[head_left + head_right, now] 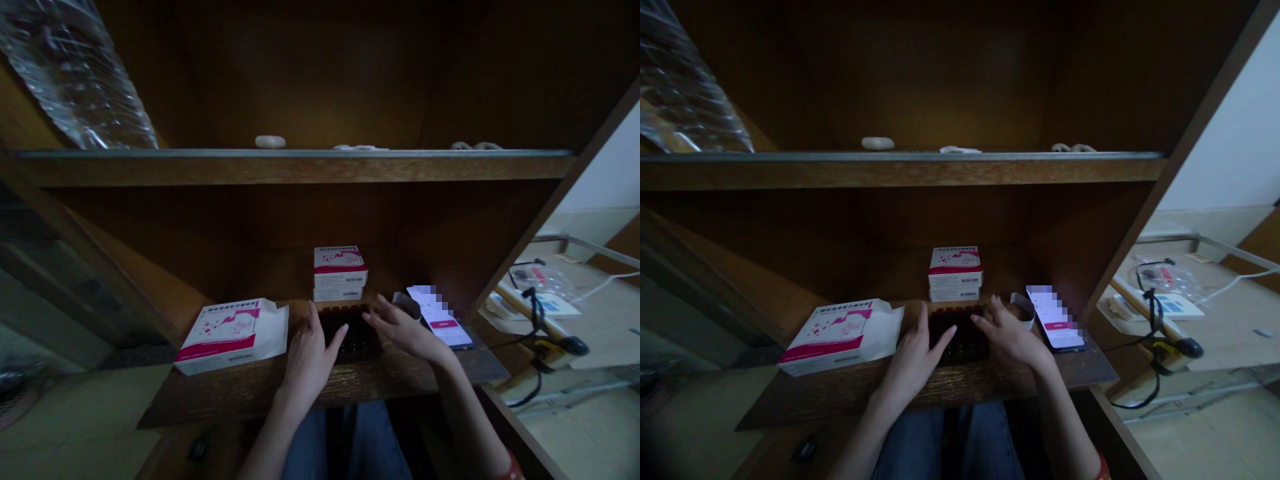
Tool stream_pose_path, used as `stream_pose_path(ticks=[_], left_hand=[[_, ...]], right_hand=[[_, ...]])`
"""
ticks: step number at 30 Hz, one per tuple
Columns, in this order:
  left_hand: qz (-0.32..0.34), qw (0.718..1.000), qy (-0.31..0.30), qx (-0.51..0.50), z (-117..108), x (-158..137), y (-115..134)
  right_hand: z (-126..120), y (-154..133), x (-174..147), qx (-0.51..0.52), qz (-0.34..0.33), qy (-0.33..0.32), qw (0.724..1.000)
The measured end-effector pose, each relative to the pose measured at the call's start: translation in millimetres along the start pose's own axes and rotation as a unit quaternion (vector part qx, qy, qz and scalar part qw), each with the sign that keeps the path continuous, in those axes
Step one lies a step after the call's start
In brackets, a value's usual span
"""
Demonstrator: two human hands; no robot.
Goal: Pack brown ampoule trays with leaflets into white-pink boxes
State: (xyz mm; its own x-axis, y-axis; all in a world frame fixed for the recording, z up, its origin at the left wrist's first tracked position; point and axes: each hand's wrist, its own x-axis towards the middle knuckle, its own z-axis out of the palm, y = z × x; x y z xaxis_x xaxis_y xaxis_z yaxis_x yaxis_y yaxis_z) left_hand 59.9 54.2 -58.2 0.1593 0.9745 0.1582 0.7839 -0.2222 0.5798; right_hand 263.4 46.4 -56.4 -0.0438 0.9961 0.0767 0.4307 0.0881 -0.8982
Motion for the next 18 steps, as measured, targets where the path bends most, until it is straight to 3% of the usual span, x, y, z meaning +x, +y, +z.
stream_pose_path(ticks=[3,6,12,18], left_hand=[[-0.021,0.999,-0.007,-0.038,13,-11,-8],[-0.032,0.987,0.014,-0.154,17,-11,-12],[-0.025,0.927,0.048,-0.371,14,-8,-12],[0.033,0.918,0.052,-0.392,16,-10,-19]], right_hand=[[17,5,-24,0.001,-0.016,-0.013,1.0],[29,8,-33,0.066,-0.026,0.005,0.997],[35,16,-35,0.211,0.015,0.042,0.976],[35,13,-33,0.3,-0.013,0.066,0.952]])
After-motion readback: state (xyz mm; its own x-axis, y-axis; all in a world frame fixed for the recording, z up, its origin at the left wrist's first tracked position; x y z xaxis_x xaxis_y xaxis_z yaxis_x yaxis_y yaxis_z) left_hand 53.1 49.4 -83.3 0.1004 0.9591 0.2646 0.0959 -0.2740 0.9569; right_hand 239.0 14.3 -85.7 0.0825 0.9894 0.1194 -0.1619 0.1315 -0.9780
